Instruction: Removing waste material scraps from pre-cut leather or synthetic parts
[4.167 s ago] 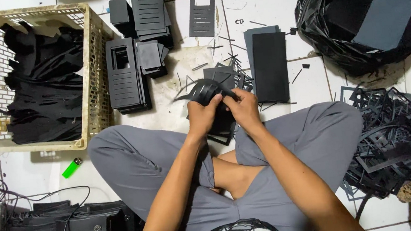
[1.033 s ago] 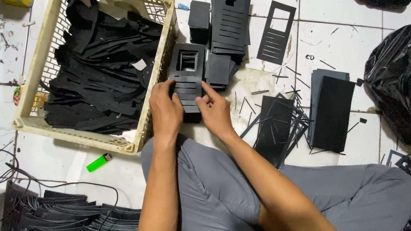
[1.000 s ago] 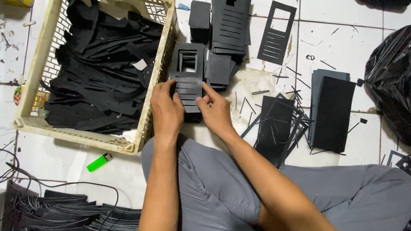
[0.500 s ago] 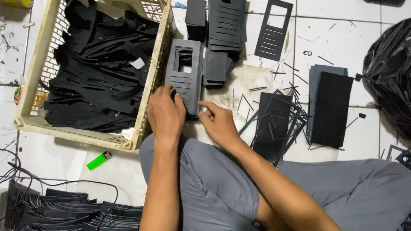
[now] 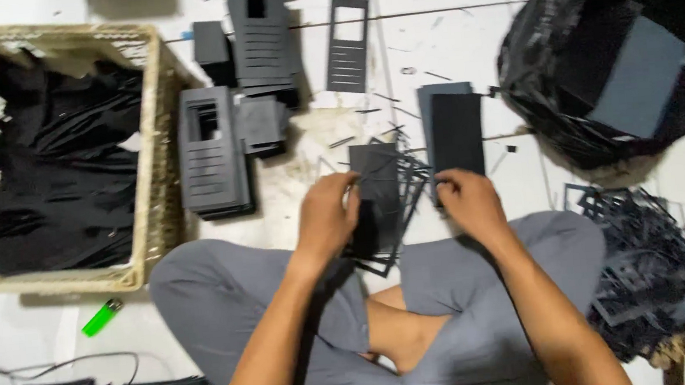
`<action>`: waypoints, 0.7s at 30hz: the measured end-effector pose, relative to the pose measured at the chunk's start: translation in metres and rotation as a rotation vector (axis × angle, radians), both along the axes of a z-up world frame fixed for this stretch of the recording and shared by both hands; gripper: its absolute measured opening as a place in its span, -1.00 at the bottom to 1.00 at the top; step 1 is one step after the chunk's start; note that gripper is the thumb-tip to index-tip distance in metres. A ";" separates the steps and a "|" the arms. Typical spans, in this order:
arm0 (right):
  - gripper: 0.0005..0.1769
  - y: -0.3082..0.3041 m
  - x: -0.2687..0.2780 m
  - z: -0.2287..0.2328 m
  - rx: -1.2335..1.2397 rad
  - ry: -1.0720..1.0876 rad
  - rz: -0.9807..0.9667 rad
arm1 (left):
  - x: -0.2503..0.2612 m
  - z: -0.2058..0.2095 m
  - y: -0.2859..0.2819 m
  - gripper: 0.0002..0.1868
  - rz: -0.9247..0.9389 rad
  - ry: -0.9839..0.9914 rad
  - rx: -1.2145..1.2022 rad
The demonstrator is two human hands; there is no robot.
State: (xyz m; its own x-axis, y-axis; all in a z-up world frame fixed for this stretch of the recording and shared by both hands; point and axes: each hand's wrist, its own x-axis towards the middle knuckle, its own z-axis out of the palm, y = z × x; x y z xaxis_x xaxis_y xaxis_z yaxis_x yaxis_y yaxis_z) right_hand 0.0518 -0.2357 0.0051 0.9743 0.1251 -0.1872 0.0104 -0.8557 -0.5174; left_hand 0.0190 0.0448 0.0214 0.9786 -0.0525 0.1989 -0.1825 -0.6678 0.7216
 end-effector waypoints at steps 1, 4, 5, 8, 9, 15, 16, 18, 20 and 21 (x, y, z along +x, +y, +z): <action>-0.73 -0.012 0.003 -0.003 -0.004 -0.004 -0.017 | 0.002 -0.005 -0.020 -0.76 -0.017 -0.004 -0.004; -0.71 -0.043 0.009 -0.019 -0.043 -0.108 -0.203 | 0.007 -0.021 -0.076 -0.74 -0.100 0.168 -0.109; -0.67 -0.050 0.009 -0.028 -0.013 -0.122 -0.255 | 0.010 -0.029 -0.092 -0.69 -0.116 0.230 -0.195; -0.60 -0.056 0.011 -0.049 0.025 -0.105 -0.336 | 0.013 -0.051 -0.126 -0.60 -0.150 0.319 -0.298; -0.57 -0.057 0.012 -0.054 0.033 -0.077 -0.354 | 0.014 -0.058 -0.136 -0.55 -0.160 0.339 -0.320; -0.59 -0.041 0.012 -0.002 0.049 0.049 -0.455 | 0.004 -0.041 -0.139 -0.59 -0.154 0.377 -0.371; -0.59 -0.039 0.012 0.002 0.053 0.051 -0.455 | 0.004 -0.041 -0.139 -0.59 -0.153 0.378 -0.367; -0.61 -0.036 0.012 0.011 0.032 0.040 -0.464 | 0.003 -0.042 -0.138 -0.59 -0.147 0.408 -0.384; -0.60 -0.034 0.013 0.013 0.065 0.006 -0.460 | 0.002 -0.033 -0.138 -0.58 -0.155 0.408 -0.388; -0.59 -0.032 0.013 0.015 0.097 -0.031 -0.455 | 0.002 -0.029 -0.138 -0.58 -0.164 0.406 -0.394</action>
